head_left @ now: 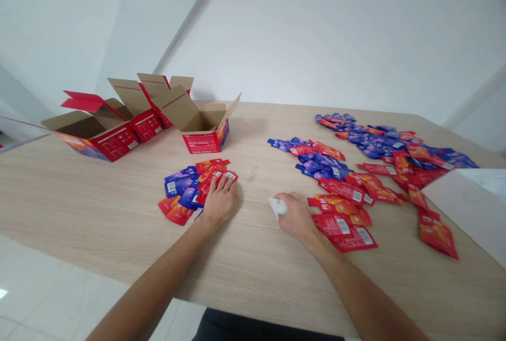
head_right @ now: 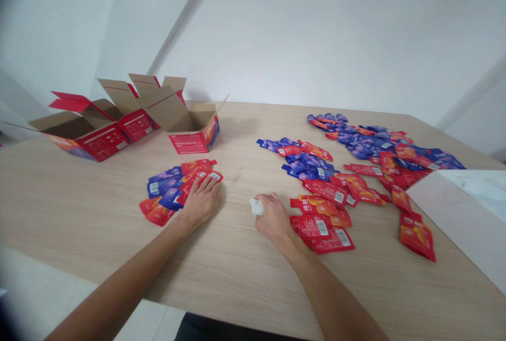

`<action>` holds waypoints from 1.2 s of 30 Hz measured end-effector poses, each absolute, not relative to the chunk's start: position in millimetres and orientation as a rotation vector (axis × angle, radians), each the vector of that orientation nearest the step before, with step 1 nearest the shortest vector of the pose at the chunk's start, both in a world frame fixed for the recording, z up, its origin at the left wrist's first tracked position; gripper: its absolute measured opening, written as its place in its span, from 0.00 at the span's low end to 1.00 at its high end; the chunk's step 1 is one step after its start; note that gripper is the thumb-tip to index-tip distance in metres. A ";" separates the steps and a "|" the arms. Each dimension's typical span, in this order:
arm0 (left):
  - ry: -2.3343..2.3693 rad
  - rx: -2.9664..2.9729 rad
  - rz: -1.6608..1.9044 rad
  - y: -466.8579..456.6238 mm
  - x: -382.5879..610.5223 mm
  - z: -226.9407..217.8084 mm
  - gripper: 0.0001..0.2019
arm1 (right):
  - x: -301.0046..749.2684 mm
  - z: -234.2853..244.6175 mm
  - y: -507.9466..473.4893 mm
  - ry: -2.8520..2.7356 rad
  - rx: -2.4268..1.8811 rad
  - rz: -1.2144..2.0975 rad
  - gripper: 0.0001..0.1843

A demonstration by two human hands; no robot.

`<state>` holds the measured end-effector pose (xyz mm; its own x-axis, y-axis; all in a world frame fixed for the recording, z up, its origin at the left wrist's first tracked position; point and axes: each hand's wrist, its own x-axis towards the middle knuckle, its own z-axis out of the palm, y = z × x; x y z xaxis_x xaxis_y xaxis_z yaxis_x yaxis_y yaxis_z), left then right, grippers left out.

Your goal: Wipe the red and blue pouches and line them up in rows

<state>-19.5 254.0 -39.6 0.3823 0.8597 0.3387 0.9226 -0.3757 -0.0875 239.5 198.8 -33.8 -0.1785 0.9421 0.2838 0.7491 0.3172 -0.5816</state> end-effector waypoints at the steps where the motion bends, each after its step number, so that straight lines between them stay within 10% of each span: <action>1: -1.566 -2.381 -0.347 253.8 -14.9 -37.9 0.22 | 240.0 -33.0 199.3 -1.976 -1.506 0.404 0.25; 36: -1.671 -2.917 -0.291 518.6 250.1 -43.2 0.34 | 341.4 -15.6 344.5 -1.850 -2.073 0.157 0.16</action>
<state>250.1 518.6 -43.2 0.5016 0.8645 0.0330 0.8246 -0.4893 0.2838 341.4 344.5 -15.6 0.1384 0.9786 0.1523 0.9390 -0.0808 -0.3343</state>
